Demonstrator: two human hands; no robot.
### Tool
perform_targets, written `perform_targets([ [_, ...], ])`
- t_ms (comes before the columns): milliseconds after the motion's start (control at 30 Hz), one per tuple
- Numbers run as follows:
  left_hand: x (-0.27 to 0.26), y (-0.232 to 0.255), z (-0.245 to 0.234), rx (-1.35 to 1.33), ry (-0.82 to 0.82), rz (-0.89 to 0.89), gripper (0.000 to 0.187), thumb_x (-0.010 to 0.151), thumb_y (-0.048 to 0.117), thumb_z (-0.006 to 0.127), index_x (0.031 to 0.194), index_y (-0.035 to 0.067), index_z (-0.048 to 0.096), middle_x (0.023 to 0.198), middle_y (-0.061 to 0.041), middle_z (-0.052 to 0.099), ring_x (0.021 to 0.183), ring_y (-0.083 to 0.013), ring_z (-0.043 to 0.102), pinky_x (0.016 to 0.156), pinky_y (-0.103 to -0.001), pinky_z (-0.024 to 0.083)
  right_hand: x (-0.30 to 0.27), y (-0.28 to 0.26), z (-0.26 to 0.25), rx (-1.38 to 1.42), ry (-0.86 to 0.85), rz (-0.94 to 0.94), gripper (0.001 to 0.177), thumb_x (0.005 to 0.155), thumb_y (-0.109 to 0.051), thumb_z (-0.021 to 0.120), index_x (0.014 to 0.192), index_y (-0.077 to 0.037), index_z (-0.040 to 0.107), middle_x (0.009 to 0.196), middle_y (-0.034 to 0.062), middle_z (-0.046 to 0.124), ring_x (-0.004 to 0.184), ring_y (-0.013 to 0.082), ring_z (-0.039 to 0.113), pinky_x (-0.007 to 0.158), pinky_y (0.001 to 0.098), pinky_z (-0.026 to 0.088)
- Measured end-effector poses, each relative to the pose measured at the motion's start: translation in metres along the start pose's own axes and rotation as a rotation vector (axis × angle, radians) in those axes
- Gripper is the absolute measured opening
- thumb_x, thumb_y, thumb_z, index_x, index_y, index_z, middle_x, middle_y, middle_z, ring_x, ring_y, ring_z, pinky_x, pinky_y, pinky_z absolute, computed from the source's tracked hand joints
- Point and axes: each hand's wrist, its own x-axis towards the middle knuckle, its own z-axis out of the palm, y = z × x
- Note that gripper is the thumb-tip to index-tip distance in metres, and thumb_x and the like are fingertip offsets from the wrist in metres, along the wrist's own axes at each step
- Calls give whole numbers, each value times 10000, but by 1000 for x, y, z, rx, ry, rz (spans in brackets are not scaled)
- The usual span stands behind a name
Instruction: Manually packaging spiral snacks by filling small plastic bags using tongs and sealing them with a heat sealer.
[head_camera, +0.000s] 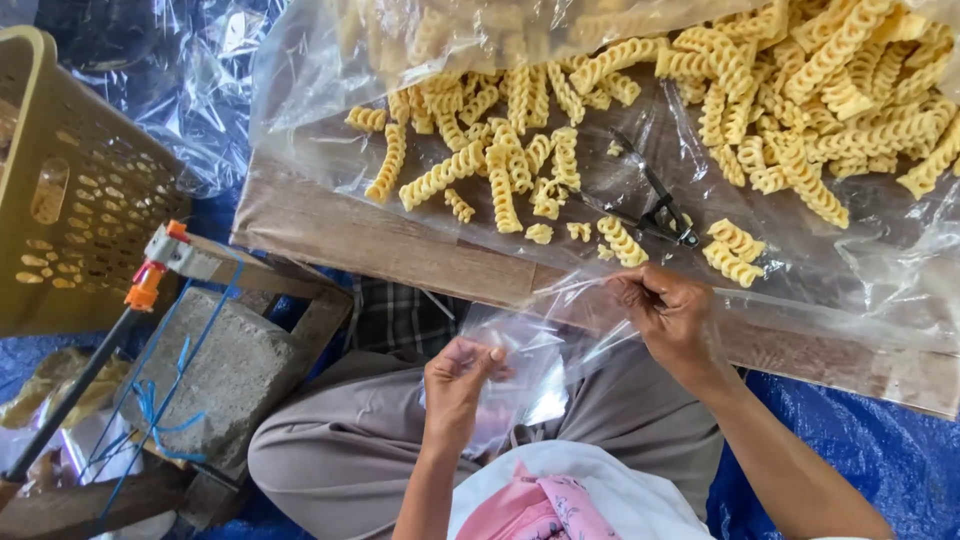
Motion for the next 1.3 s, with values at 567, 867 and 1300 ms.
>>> perform_targets([
  [567,-42,-73,-66,1096,374,-147,345,853,320,817,970,16,702,796,-155,764,793,-356,760,694,-487,582,-68,70,100,-953,-33,-614,248,964,-277,783,774,-176,660,745,-42,552,717,144,549,565,187,478],
  [867,-23,-15,-26,950,-96,214,170,891,314,776,996,184,806,878,-21,786,923,-332,723,886,-434,547,-54,8,68,-443,-89,-476,170,1010,-226,710,868,-145,757,772,-12,630,708,222,607,688,306,534],
  [1300,-3,-11,-26,167,216,47,131,881,106,794,862,0,720,679,-84,672,557,-151,636,557,-277,546,0,-6,4,-194,133,-240,255,946,-76,724,710,-36,636,629,33,508,537,145,436,554,284,402],
])
